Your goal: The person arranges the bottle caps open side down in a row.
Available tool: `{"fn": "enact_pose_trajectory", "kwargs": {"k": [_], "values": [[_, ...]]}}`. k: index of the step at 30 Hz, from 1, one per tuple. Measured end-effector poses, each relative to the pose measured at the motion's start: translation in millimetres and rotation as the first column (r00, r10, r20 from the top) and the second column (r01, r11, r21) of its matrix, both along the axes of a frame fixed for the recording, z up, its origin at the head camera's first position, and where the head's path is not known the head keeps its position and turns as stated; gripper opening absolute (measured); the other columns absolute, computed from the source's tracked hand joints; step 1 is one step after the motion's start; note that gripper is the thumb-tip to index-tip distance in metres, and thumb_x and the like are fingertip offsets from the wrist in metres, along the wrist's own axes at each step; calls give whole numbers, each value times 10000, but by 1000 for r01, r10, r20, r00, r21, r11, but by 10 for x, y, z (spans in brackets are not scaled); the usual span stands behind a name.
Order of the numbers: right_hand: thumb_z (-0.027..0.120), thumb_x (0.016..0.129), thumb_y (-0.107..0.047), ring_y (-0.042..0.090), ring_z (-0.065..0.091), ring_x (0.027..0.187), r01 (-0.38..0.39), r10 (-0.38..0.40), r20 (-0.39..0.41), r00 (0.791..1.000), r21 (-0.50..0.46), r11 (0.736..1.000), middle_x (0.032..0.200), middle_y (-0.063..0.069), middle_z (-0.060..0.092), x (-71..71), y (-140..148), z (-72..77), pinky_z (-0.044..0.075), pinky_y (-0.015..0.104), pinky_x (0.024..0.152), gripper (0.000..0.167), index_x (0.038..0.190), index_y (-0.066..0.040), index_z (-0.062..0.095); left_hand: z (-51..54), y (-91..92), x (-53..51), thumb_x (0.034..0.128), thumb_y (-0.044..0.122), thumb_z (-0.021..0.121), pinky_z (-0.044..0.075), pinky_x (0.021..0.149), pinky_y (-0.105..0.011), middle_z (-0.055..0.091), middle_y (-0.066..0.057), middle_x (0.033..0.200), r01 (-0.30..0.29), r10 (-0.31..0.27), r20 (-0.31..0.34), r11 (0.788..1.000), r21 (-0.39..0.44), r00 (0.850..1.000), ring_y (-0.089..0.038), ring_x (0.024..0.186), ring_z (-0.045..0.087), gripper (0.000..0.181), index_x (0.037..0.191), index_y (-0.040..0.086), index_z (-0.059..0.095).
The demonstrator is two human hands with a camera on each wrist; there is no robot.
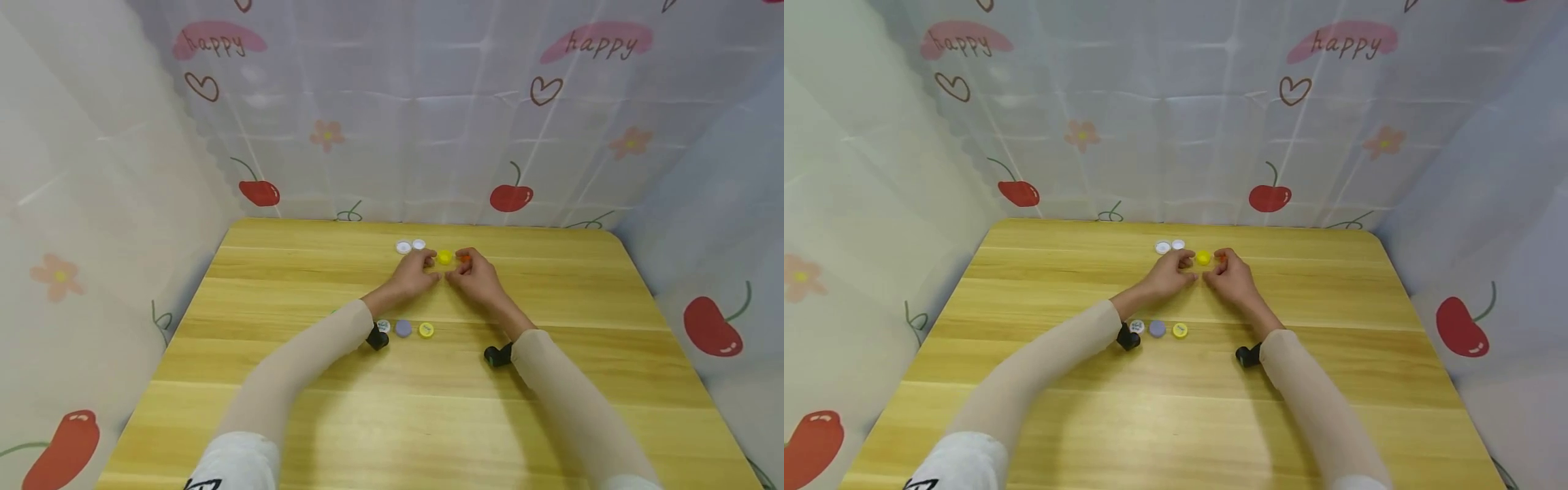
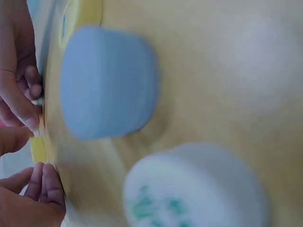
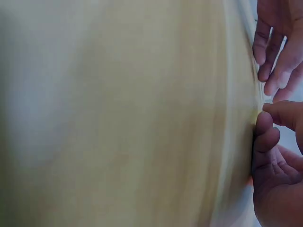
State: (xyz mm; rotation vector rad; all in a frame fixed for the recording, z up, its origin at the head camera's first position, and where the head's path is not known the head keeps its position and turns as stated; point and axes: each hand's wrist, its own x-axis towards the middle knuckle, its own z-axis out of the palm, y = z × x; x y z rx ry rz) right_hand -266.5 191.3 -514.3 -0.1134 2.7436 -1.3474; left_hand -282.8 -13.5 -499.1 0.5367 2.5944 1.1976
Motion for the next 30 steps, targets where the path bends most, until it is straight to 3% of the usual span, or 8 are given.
{"fn": "enact_pose_trajectory", "kwargs": {"k": [4, 9, 12, 18, 30], "values": [[765, 994, -224, 178, 633, 719, 16, -15, -31, 999, 34, 999, 923, 117, 726, -73, -13, -14, 504, 278, 725, 544, 1460, -19, 572, 10, 51, -104, 1035, 166, 700, 523, 1145, -418, 655, -176, 1390, -16, 15, -20, 999, -51, 1000, -303, 1296, 627, 590, 1570, 11, 507], [785, 979, -253, 165, 625, 732, 35, -32, -52, 998, 67, 997, 909, 92, 733, -90, -33, -46, 500, 296, 768, 494, 1400, -42, 635, 53, 79, -185, 1050, 172, 694, 526, 1129, -412, 665, -161, 1348, 43, -46, -20, 992, -118, 999, -280, 1230, 627, 599, 1585, -5, 490], [801, 962, -279, 165, 622, 760, 43, -36, -76, 996, 91, 995, 908, 78, 740, -86, -55, -49, 498, 313, 801, 475, 1355, -49, 664, 51, 95, -221, 1056, 173, 691, 534, 1096, -388, 673, -136, 1310, 67, -72, -32, 988, -138, 997, -247, 1181, 620, 526, 1534, -1, 558], [800, 959, -268, 188, 622, 768, 20, -11, -85, 996, 104, 994, 883, 67, 737, -72, -98, -16, 491, 333, 798, 409, 1287, -47, 694, 23, 89, -246, 1045, 129, 699, 550, 1023, -362, 704, -107, 1234, 51, -63, -67, 985, -163, 996, -222, 1126, 642, 326, 1360, 44, 703], [794, 969, -231, 226, 662, 826, -20, 29, -86, 996, 98, 995, 941, 102, 748, -53, -144, -36, 514, 353, 827, 381, 1284, -35, 711, -57, -37, -240, 1015, 138, 752, 555, 960, -355, 689, -103, 1159, 45, -56, -87, 991, -126, 995, -229, 1055, 650, 292, 1293, 47, 739]]}}
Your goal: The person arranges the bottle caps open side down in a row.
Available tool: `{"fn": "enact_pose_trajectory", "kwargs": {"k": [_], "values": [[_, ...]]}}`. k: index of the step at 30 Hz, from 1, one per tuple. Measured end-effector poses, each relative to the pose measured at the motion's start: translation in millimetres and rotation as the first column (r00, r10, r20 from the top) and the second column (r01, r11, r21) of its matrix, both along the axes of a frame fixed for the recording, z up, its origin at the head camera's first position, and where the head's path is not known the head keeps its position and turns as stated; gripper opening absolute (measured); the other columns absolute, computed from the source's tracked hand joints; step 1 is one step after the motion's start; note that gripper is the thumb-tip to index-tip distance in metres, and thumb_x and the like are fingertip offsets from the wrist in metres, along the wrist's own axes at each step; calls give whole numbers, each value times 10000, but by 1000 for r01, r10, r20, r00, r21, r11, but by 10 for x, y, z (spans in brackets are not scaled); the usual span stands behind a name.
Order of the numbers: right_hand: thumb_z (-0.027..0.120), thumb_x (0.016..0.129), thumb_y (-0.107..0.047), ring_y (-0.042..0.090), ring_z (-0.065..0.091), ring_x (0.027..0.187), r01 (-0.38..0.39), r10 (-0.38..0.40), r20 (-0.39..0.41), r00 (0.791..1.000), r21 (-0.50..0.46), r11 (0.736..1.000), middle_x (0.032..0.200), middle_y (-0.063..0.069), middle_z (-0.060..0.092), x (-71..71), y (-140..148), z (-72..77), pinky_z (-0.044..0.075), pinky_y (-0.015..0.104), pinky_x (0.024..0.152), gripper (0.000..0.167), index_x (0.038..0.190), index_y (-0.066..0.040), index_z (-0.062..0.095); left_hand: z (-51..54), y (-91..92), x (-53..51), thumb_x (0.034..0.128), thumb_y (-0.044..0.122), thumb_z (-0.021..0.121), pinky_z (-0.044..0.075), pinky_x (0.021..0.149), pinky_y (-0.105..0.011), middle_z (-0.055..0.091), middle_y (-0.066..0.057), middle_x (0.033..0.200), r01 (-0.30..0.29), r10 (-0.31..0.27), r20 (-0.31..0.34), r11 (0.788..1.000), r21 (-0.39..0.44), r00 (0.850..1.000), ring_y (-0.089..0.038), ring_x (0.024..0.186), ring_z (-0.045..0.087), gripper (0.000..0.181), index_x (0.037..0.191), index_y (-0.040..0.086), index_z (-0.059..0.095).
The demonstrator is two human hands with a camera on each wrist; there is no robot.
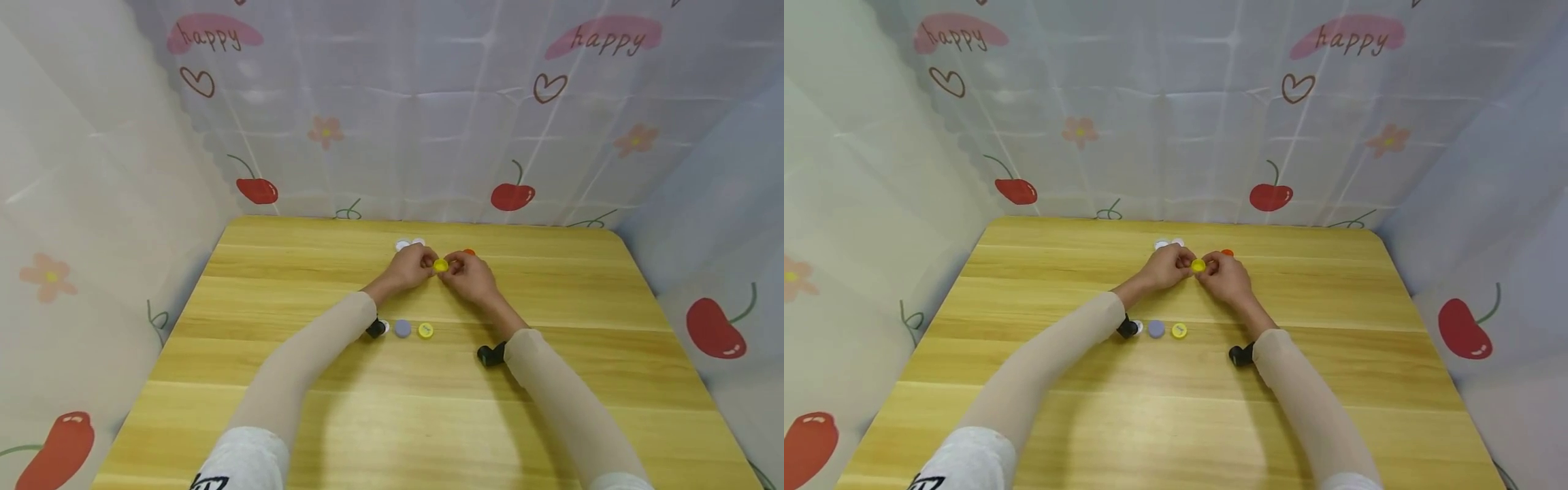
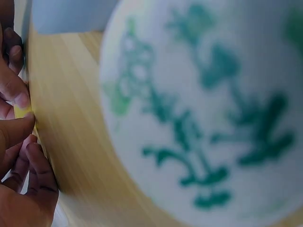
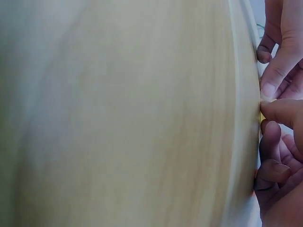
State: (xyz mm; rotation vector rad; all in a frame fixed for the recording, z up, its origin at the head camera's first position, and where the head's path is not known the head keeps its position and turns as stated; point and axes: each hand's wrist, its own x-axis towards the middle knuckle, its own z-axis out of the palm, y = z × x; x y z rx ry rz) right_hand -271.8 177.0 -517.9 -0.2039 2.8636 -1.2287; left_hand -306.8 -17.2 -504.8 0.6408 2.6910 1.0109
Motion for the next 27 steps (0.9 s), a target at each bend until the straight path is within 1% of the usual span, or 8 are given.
{"fn": "enact_pose_trajectory", "kwargs": {"k": [4, 7, 11, 15, 18, 20, 23, 27], "values": [[797, 964, -215, 208, 684, 834, -52, 52, -2, 999, -21, 998, 955, 112, 759, 24, -5, 3, 526, 324, 817, 375, 1285, -37, 722, -44, -86, 24, 1001, 150, 772, 566, 961, -353, 708, -91, 1151, 13, -13, 4, 999, 36, 1000, -227, 1056, 674, 288, 1276, 67, 751], [805, 966, -209, 206, 664, 791, -79, 78, -7, 997, -45, 996, 967, 114, 748, 65, 7, 32, 524, 321, 765, 348, 1272, -59, 729, -66, -158, 36, 998, 178, 784, 578, 934, -330, 716, -71, 1139, 41, -41, -4, 996, 84, 999, -205, 1034, 694, 288, 1271, 89, 756], [801, 975, -185, 191, 584, 690, -126, 124, -31, 992, -81, 989, 963, 103, 725, 151, 35, 96, 479, 274, 642, 307, 1253, -78, 726, 0, -255, 146, 1005, 210, 784, 579, 918, -329, 715, -43, 1151, 78, -76, -18, 986, 147, 997, -179, 1029, 685, 294, 1278, 107, 752], [802, 969, -158, 158, 576, 670, -196, 190, -61, 980, -122, 973, 959, 89, 719, 314, 50, 183, 459, 232, 574, 300, 1249, -86, 724, 61, -374, 363, 1016, 263, 776, 572, 918, -306, 705, 16, 1189, 105, -96, -59, 977, 184, 994, -134, 1046, 657, 281, 1277, 164, 743], [823, 959, -175, 136, 586, 679, -243, 232, -86, 969, -157, 957, 942, 76, 719, 481, 49, 237, 459, 226, 561, 315, 1251, -105, 727, 73, -463, 562, 1016, 296, 776, 567, 865, -275, 699, 30, 1187, 130, -110, -99, 966, 226, 989, -118, 1034, 645, 268, 1261, 197, 736], [837, 950, -188, 124, 584, 679, -266, 251, -102, 963, -181, 947, 922, 61, 715, 602, 45, 258, 451, 223, 557, 317, 1242, -125, 731, 84, -511, 712, 1015, 294, 776, 562, 826, -264, 699, 17, 1186, 141, -115, -112, 954, 264, 987, -124, 1030, 641, 258, 1253, 204, 731], [849, 940, -176, 116, 568, 669, -299, 278, -119, 953, -235, 925, 900, 50, 704, 784, 32, 272, 440, 215, 547, 304, 1222, -148, 737, 102, -567, 926, 1005, 278, 790, 563, 808, -259, 700, -16, 1184, 155, -122, -120, 934, 322, 985, -132, 1024, 636, 250, 1238, 207, 733], [848, 930, -112, 100, 553, 664, -346, 312, -156, 937, -300, 889, 895, 53, 693, 977, 4, 284, 445, 212, 537, 300, 1208, -148, 741, 107, -617, 1152, 987, 270, 812, 580, 824, -260, 707, -36, 1175, 157, -119, -119, 907, 391, 986, -127, 1023, 633, 247, 1219, 231, 740]]}}
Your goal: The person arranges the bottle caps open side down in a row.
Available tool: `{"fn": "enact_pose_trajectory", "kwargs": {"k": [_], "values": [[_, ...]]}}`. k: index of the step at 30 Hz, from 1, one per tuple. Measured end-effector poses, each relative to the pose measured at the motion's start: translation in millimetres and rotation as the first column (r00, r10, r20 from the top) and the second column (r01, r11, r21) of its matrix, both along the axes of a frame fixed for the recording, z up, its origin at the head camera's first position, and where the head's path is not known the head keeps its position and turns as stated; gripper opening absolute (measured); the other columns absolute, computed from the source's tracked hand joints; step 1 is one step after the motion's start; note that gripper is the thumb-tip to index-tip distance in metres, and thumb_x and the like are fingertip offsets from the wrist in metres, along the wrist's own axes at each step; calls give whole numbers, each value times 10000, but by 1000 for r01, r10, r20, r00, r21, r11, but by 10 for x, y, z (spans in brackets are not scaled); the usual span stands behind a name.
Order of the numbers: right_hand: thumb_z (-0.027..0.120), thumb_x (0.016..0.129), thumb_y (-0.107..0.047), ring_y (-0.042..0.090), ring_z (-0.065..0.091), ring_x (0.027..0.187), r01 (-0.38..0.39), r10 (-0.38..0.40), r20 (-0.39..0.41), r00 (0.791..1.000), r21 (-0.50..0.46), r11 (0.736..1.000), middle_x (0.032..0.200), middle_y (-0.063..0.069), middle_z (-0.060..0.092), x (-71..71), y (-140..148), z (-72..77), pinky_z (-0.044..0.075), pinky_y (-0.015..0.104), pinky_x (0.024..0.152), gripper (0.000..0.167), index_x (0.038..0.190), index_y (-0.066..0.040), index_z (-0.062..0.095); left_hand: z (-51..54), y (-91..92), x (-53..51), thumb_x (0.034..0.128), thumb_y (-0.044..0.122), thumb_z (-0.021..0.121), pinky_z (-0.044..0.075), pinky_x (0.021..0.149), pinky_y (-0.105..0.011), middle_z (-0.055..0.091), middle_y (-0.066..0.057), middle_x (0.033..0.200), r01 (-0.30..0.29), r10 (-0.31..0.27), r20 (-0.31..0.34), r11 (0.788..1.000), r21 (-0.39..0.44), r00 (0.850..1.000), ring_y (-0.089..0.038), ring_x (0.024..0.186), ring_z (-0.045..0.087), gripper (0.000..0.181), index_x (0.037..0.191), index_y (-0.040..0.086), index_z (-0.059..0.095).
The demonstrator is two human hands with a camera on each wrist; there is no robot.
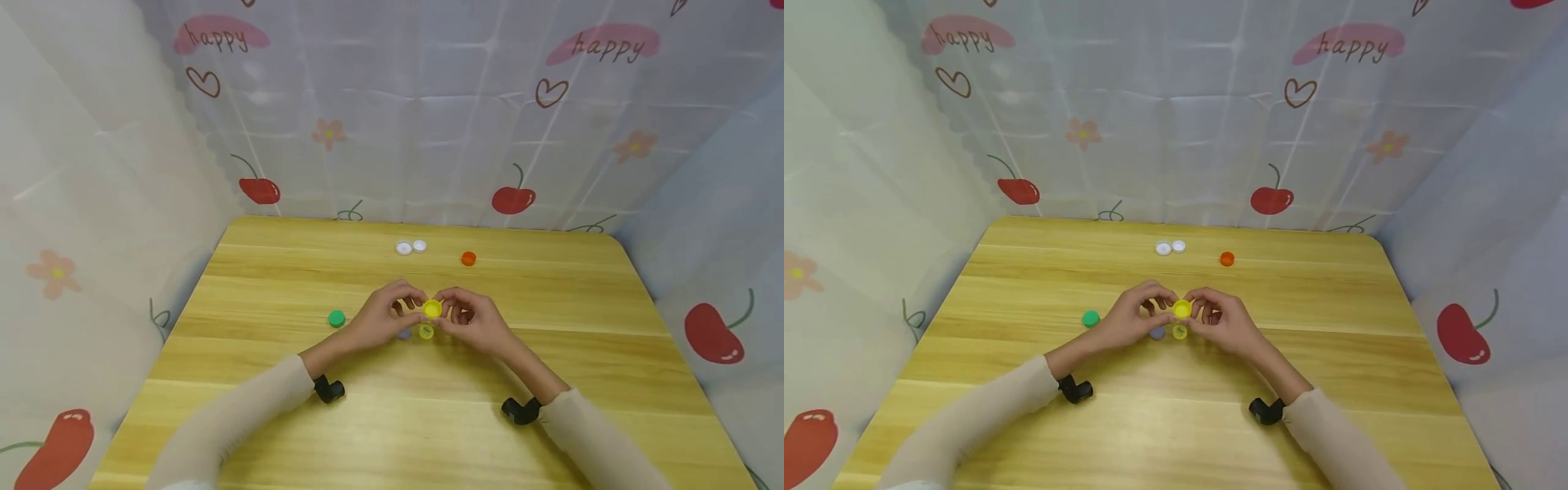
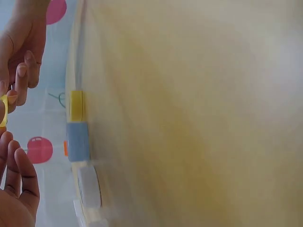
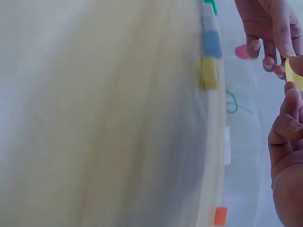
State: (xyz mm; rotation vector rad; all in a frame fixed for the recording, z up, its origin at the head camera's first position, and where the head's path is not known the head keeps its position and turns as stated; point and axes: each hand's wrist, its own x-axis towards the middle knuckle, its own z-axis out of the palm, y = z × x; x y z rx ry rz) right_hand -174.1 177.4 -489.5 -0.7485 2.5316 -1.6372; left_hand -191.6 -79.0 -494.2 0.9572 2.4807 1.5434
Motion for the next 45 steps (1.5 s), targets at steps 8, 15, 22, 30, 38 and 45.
{"fn": "enact_pose_trajectory", "kwargs": {"k": [8, 15, 22, 30, 38, 45], "values": [[849, 919, -70, 82, 553, 673, -35, 34, -25, 999, -40, 999, 885, 15, 686, 157, -57, 17, 434, 213, 528, 312, 1196, -167, 744, -39, -52, 196, 975, 265, 824, 591, 832, -266, 711, -3, 1155, -8, 6, 17, 996, 91, 1000, -152, 1044, 655, 248, 1210, 271, 743], [846, 911, -39, 84, 534, 637, -53, 48, -64, 997, -74, 996, 860, 25, 693, 174, -70, -6, 441, 209, 530, 309, 1188, -137, 750, -35, -99, 219, 1017, 303, 774, 590, 828, -286, 726, -23, 1135, -10, -17, 204, 992, 129, 979, -180, 1011, 679, 211, 1225, 265, 757], [848, 875, 39, 113, 556, 645, -106, 89, -189, 978, -81, 991, 853, 55, 694, 193, -40, -24, 473, 217, 556, 372, 1211, -80, 738, 12, -85, 179, 1032, 214, 730, 572, 784, -268, 775, -87, 1055, 1, -72, 405, 985, 172, 911, -168, 876, 684, 197, 1180, 96, 785], [847, 886, 16, 159, 600, 704, -106, 99, -193, 976, -27, 994, 873, 13, 703, 239, -21, -54, 529, 263, 612, 374, 1219, -117, 741, 6, -64, 180, 1012, 209, 720, 479, 712, -252, 759, -93, 1031, -2, -101, 546, 983, 184, 832, -174, 808, 555, 238, 1148, 21, 775], [805, 970, -88, 179, 630, 754, -83, 83, -32, 996, -28, 996, 950, 47, 690, 242, 9, -69, 548, 262, 645, 345, 1294, -156, 707, 4, -68, 188, 1007, 238, 740, 555, 763, -246, 737, 25, 972, 7, -32, 332, 997, 76, 943, -125, 891, 635, 117, 1081, 166, 795], [532, 1147, -240, 214, 625, 725, -131, 192, 374, 907, -183, 974, 975, 223, 684, 182, 82, -51, 582, 315, 623, 284, 1232, -19, 687, 119, -96, 245, 998, 162, 772, 580, 727, -235, 719, 47, 1031, 70, -75, -107, 996, -51, 991, -116, 872, 646, 128, 1123, 191, 768]]}}
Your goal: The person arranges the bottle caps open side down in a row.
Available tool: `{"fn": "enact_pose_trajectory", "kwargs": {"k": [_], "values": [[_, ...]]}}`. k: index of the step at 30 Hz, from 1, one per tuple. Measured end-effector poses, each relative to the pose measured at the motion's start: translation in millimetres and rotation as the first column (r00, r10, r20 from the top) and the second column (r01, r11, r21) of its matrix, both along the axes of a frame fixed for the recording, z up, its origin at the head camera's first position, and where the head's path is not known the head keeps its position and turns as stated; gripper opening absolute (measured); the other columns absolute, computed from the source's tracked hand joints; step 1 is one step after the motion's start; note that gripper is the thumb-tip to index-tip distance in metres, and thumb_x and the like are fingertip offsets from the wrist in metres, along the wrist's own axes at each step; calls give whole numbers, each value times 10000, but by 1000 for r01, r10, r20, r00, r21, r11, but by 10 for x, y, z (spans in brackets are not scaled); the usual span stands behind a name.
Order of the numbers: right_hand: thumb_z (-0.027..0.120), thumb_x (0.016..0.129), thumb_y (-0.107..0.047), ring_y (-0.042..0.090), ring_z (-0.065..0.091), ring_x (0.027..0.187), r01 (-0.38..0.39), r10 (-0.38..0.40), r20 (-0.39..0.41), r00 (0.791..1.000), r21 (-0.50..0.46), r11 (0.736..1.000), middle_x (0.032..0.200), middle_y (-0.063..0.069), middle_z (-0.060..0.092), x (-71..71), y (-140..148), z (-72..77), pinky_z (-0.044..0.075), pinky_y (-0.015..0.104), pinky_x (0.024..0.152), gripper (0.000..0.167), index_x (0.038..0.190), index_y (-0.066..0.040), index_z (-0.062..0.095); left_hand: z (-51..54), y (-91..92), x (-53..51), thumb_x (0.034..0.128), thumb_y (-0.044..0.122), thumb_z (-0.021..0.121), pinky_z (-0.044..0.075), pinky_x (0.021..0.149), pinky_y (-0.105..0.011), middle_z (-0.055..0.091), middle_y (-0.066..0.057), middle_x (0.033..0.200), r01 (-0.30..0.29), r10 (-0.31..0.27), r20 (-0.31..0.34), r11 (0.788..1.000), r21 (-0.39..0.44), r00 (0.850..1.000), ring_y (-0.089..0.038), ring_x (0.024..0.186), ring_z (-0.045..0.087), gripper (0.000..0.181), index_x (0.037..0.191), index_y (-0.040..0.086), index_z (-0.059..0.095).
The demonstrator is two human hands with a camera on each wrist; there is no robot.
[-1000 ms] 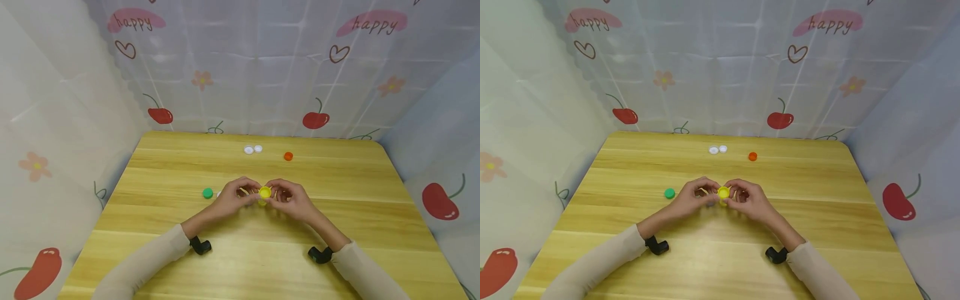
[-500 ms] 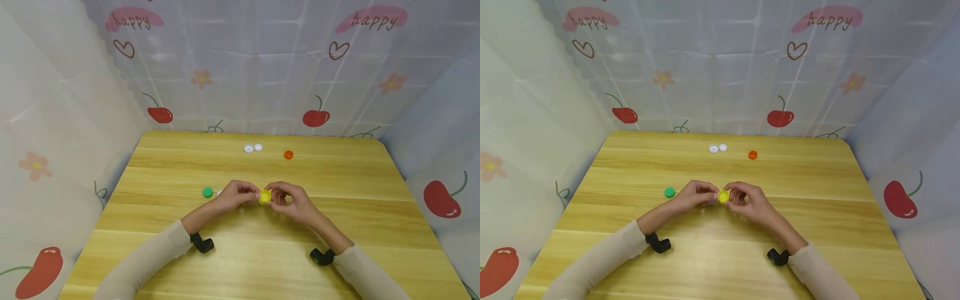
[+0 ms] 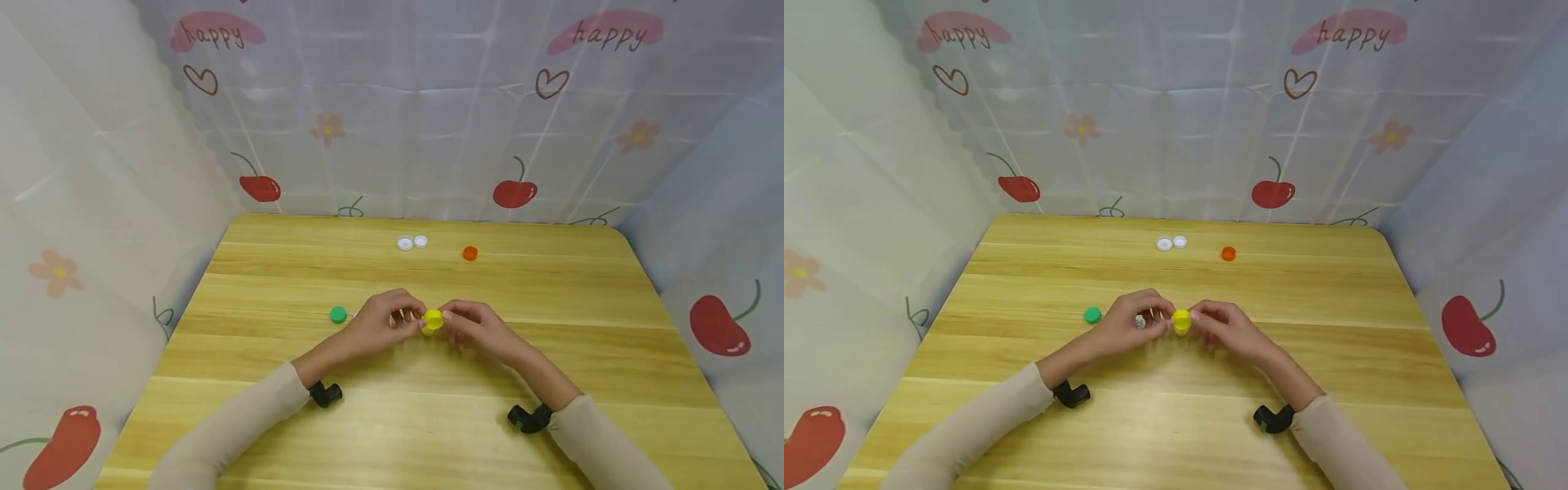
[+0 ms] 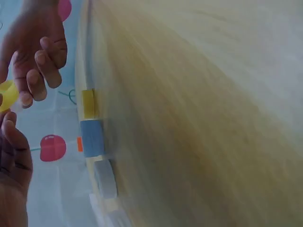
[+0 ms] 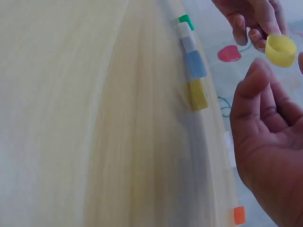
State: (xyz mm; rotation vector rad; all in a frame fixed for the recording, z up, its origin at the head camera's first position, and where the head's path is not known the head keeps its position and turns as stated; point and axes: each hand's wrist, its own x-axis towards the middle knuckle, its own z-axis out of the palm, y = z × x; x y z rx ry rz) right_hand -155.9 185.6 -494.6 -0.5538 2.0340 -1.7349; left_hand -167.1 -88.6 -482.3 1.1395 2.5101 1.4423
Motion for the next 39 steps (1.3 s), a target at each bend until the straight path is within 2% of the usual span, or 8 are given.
{"fn": "enact_pose_trajectory", "kwargs": {"k": [2, 6, 10, 18, 24, 29, 34, 39], "values": [[489, 1157, -245, 153, 631, 751, -61, 67, 83, 994, -69, 996, 987, 165, 707, -13, 23, 3, 572, 268, 638, 318, 1221, 3, 677, 21, 8, 13, 982, 127, 788, 576, 716, -203, 723, 9, 1040, 43, -45, -175, 999, -14, 984, -131, 852, 659, 150, 1128, 145, 760], [470, 1146, -193, 93, 644, 798, -142, 175, 164, 971, -199, 970, 998, 16, 732, -23, 52, -1, 556, 217, 672, 274, 1223, -36, 681, 26, 43, 23, 968, 127, 810, 554, 721, -151, 725, -32, 1055, 82, -87, -431, 996, -29, 898, -115, 846, 649, 169, 1122, 93, 750], [471, 1121, -154, 76, 653, 810, -179, 226, 173, 959, -249, 952, 993, -21, 736, -29, 49, -27, 557, 216, 689, 249, 1216, -70, 686, 12, 61, 43, 972, 148, 810, 538, 748, -139, 715, -22, 1067, 81, -90, -487, 996, -39, 869, -85, 871, 632, 184, 1136, 90, 746], [481, 1100, -147, 73, 645, 816, -174, 217, 148, 965, -260, 950, 997, -22, 718, -16, 47, -72, 561, 214, 705, 232, 1195, -64, 676, -29, 83, 46, 986, 158, 796, 532, 734, -130, 710, -10, 1080, 73, -82, -478, 997, -38, 875, -107, 857, 651, 186, 1155, 103, 743], [605, 1033, -20, 105, 622, 801, -27, 11, -116, 993, -135, 991, 995, 8, 682, 13, 66, -65, 580, 270, 706, 134, 1143, -19, 681, -38, 146, 24, 994, 166, 786, 573, 778, -162, 715, 1, 1140, 39, -54, -406, 998, -45, 912, -115, 922, 674, 232, 1216, 132, 730], [815, 889, 9, 137, 609, 773, 107, -82, -465, 882, 29, 994, 930, -2, 664, 14, 58, -32, 554, 260, 683, 264, 1095, -126, 719, -68, 136, 34, 972, 199, 809, 582, 768, -190, 710, 3, 1144, 8, -19, -297, 999, -35, 955, -155, 949, 705, 310, 1265, 138, 729], [878, 810, -1, 126, 623, 773, 152, -56, -653, 755, 91, 984, 915, -26, 666, 14, 48, -12, 551, 249, 679, 371, 1103, -178, 735, -109, 124, 26, 975, 230, 818, 587, 783, -194, 714, 5, 1143, -8, -3, -281, 999, -40, 960, -150, 951, 707, 302, 1254, 150, 734], [882, 802, 6, 118, 619, 766, 141, -34, -690, 723, 99, 985, 908, -9, 668, 31, 40, -21, 549, 246, 677, 385, 1121, -158, 741, -130, 137, 13, 981, 239, 818, 578, 775, -185, 712, 21, 1143, -1, -12, -279, 999, -46, 960, -123, 954, 681, 269, 1225, 161, 737]]}}
